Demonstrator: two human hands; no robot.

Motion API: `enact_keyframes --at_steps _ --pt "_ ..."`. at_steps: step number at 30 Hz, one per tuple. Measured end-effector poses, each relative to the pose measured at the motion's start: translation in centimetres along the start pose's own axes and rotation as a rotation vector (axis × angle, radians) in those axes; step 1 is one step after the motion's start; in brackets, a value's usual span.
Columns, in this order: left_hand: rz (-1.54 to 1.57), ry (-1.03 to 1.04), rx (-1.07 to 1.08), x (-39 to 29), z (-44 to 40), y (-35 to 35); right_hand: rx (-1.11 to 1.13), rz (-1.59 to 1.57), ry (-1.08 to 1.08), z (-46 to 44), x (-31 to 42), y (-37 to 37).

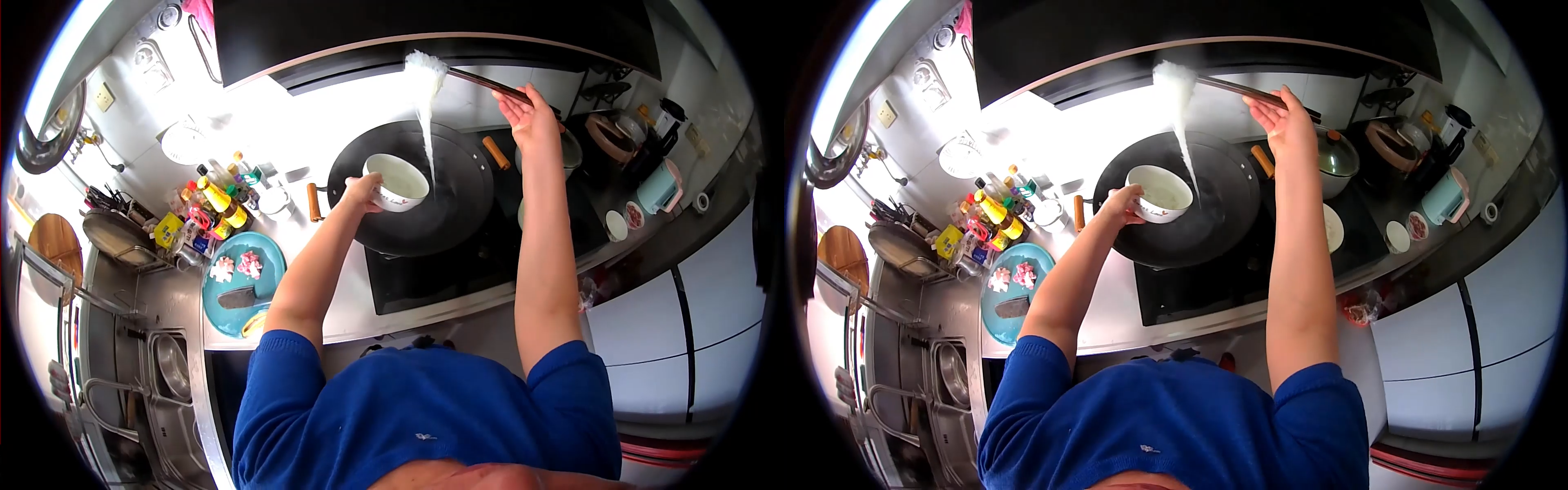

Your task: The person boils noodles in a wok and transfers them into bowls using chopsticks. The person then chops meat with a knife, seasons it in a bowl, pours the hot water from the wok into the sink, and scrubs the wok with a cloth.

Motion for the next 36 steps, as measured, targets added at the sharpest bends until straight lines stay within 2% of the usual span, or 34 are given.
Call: enact_keyframes --at_steps 2,4,6,8,10,11,12,14,16,18,20,22,24,27,29,30,32,36 --pt "0.019 -0.033 0.031 0.7 -0.5 0.6 -0.008 -0.055 -0.025 0.5 0.0 1.0" --pt "0.165 -0.071 0.165 1.2 -0.2 2.0 0.01 -0.078 -0.006 0.2 -1.5 0.9" --pt "0.215 -0.098 0.183 1.3 0.6 2.1 0.04 -0.016 0.062 0.3 -3.7 0.4" --pt "0.429 -0.139 0.191 0.7 2.3 2.0 0.074 0.039 0.094 1.0 -5.0 -0.3" --pt "0.484 -0.114 0.255 0.3 2.9 2.0 0.275 0.567 0.113 3.0 -6.3 0.6" --pt "0.536 -0.09 0.32 -0.2 3.3 2.0 0.295 0.691 0.07 3.5 -6.0 1.0" --pt "0.54 -0.092 0.313 -0.4 3.5 1.6 0.301 0.692 0.075 3.5 -5.4 1.3" --pt "0.467 -0.037 0.399 -1.2 4.6 1.5 0.308 0.587 -0.014 3.1 -2.8 1.7" --pt "0.469 -0.017 0.382 -1.2 4.3 0.5 0.278 0.482 -0.148 2.2 0.2 1.8" --pt "0.463 0.001 0.37 -1.5 4.4 -0.5 0.176 0.733 -0.186 0.7 -0.1 0.8" --pt "0.523 0.041 0.283 -2.2 4.8 -2.4 0.22 1.149 -0.058 -2.2 -5.1 -1.4" --pt "0.528 0.085 0.216 -3.3 6.0 -4.4 0.196 1.451 -0.088 -2.7 -8.1 -2.2" --pt "0.505 0.136 0.182 -3.9 6.5 -6.2 0.166 1.406 0.092 -3.7 -13.0 -4.6" --pt "0.47 0.138 0.161 -4.0 7.3 -8.5 0.147 0.921 0.444 -3.0 -22.6 -7.7" --pt "0.471 0.155 0.136 -4.0 7.9 -10.0 0.114 0.744 0.618 -1.6 -27.8 -7.8" --pt "0.47 0.164 0.115 -3.9 8.3 -10.7 0.029 0.654 0.658 -0.6 -28.6 -7.1" --pt "0.485 0.173 0.073 -4.2 9.5 -12.0 0.002 0.571 0.708 -0.4 -29.9 -6.6" --pt "0.488 0.195 0.024 -4.5 10.9 -14.0 0.041 0.517 0.749 -0.4 -29.7 -5.7"
Point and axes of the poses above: each hand's wrist, its own z-axis away from the middle knuckle, its own y-axis out of the palm, x = y × z, the point moved 10 cm from there along -z, towards the middle knuckle, and after that the axes turned 8 degrees about -x, right-handed, at the moved point
